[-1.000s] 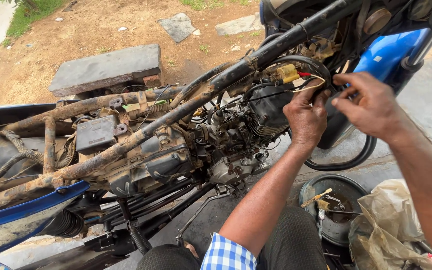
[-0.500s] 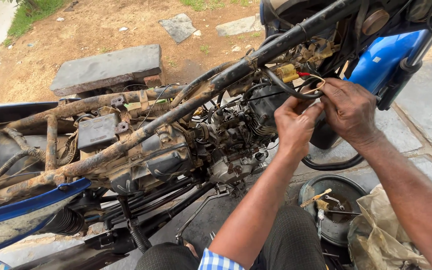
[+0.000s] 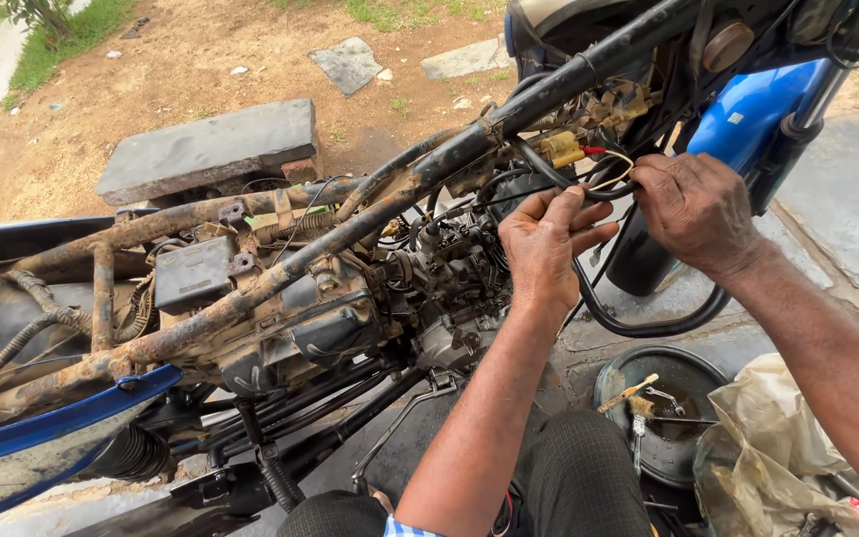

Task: Repairing and connecting electrical wiring on a motorcycle chassis.

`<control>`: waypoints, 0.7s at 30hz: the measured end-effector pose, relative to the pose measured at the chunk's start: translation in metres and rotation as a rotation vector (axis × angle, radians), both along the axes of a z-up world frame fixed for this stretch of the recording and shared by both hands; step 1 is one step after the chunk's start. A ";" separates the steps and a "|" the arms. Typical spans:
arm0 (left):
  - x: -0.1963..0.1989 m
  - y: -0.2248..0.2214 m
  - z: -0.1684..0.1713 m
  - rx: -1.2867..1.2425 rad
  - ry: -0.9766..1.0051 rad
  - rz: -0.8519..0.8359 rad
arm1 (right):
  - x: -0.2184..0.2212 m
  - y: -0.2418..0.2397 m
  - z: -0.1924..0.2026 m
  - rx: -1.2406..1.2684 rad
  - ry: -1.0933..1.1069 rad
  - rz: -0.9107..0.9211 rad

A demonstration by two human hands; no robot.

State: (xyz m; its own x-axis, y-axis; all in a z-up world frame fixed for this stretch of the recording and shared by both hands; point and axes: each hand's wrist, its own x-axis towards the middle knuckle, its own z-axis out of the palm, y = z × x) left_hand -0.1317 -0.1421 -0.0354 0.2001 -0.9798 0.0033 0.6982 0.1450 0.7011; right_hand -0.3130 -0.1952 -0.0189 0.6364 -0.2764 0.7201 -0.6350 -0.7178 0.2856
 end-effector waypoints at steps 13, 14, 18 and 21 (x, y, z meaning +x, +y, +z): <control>0.002 0.000 0.005 0.017 -0.055 0.025 | 0.007 -0.005 -0.008 -0.042 -0.082 0.017; 0.002 0.000 0.004 0.019 -0.048 0.020 | 0.008 -0.006 -0.009 -0.007 -0.126 0.013; 0.004 -0.001 0.000 0.004 -0.038 0.019 | 0.012 -0.013 -0.010 0.076 -0.194 0.026; 0.006 0.000 0.001 0.005 -0.038 0.018 | 0.013 -0.013 -0.005 0.104 -0.186 0.059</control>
State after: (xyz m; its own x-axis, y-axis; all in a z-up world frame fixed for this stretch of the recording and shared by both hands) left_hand -0.1255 -0.1418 -0.0347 0.2178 -0.9760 0.0065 0.6687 0.1540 0.7274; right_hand -0.3004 -0.2084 -0.0242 0.5124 -0.3211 0.7964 -0.6257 -0.7748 0.0901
